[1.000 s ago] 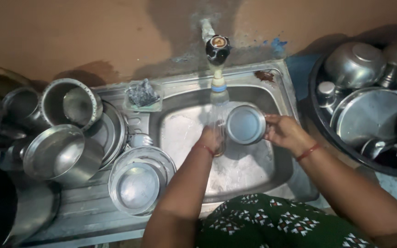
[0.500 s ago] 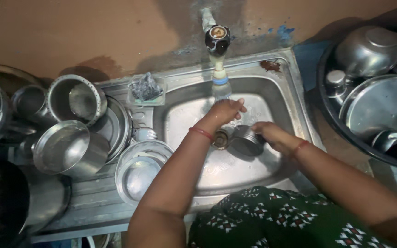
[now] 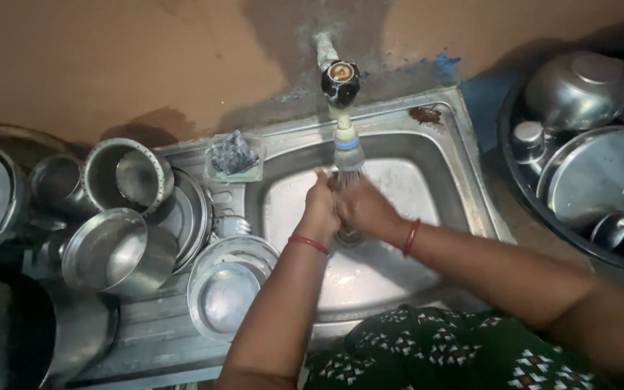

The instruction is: The person washes various kitchen utensils, including metal cups, plates, and a pressure cooker lid, in a stainless steel sink. They use a scrubber and soap to clean the items under running water, rinsing them thoroughly before placing them on a drying rack to the right.

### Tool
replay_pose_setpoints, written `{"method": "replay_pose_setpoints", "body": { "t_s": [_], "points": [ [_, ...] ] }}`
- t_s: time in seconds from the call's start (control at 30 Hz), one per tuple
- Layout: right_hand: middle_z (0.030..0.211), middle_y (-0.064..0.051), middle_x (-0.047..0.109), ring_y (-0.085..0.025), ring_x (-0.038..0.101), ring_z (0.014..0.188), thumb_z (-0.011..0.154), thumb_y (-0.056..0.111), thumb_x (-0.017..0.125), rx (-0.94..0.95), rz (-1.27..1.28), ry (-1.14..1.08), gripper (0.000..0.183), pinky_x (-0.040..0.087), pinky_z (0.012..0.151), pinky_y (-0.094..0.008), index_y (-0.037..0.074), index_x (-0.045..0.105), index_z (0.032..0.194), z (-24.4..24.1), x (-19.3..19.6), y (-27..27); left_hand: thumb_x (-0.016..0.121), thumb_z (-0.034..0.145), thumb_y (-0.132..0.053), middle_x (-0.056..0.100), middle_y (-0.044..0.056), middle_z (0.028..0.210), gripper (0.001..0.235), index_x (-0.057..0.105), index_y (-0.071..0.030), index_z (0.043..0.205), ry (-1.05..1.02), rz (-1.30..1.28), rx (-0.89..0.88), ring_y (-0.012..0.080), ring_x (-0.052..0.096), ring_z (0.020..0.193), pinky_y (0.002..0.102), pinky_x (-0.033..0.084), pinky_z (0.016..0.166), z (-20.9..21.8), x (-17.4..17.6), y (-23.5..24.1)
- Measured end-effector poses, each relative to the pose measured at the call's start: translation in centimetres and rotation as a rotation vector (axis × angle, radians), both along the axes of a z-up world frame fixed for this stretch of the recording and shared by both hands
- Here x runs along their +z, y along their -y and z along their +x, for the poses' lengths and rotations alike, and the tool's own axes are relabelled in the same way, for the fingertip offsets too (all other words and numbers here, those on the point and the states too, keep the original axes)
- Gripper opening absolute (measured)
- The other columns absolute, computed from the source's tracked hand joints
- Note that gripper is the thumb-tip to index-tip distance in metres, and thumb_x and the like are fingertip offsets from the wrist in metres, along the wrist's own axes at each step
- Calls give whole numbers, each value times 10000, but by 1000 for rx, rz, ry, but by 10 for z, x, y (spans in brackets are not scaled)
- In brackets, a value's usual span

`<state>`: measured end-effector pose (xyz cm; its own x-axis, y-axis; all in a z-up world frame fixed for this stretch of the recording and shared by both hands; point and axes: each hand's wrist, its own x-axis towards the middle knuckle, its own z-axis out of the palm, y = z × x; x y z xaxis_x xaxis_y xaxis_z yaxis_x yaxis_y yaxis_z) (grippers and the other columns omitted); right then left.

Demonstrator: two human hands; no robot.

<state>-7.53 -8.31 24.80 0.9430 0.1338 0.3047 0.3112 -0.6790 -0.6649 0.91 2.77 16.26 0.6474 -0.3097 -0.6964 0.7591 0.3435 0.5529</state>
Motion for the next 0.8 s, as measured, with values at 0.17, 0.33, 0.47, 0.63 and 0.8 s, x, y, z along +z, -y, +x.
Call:
{"method": "replay_pose_setpoints", "body": {
  "t_s": [0.17, 0.33, 0.47, 0.63, 0.8],
  "points": [
    [1240, -281, 601, -470, 589, 1109, 940, 219, 588, -82, -34, -26, 424, 472, 971, -519, -15, 623, 1292, -4, -16, -1, 233, 1023, -752, 706, 140, 991, 895, 697, -6, 1190, 311, 85, -36, 216, 576, 780, 331, 450, 660, -17, 7, 5],
    [1059, -184, 712, -444, 686, 1013, 974, 354, 635, -223, 873, -791, 388, 536, 842, -492, 8, 733, 1119, 85, -70, 53, 213, 1015, -707, 700, 209, 1170, 916, 642, 57, 1281, 828, 511, -245, 302, 655, 1098, 401, 488, 990, -47, 5, 13],
    [1039, -218, 713, -436, 661, 974, 873, 316, 670, -33, -289, 10, 338, 526, 870, -477, 32, 719, 1051, 43, -67, 36, 186, 1018, -673, 701, 199, 1189, 857, 625, 3, 1310, 558, 277, -170, 316, 643, 1096, 406, 493, 993, -35, 11, 12],
    [1089, -234, 708, -424, 653, 998, 933, 152, 584, -32, -92, 190, 274, 526, 892, -494, -15, 685, 1125, 8, -54, 10, 183, 1014, -666, 642, 148, 1368, 841, 543, -15, 1406, 411, -15, -55, 247, 605, 1270, 338, 435, 1094, -33, 5, 2],
    [999, -230, 725, -393, 679, 941, 949, 215, 618, -187, 340, -525, 256, 543, 813, -502, -20, 691, 1016, 66, -56, 39, 188, 1058, -687, 684, 251, 1252, 908, 614, 51, 1370, 795, 505, -304, 339, 634, 1166, 402, 473, 1052, -45, -16, 3]
  ]
}}
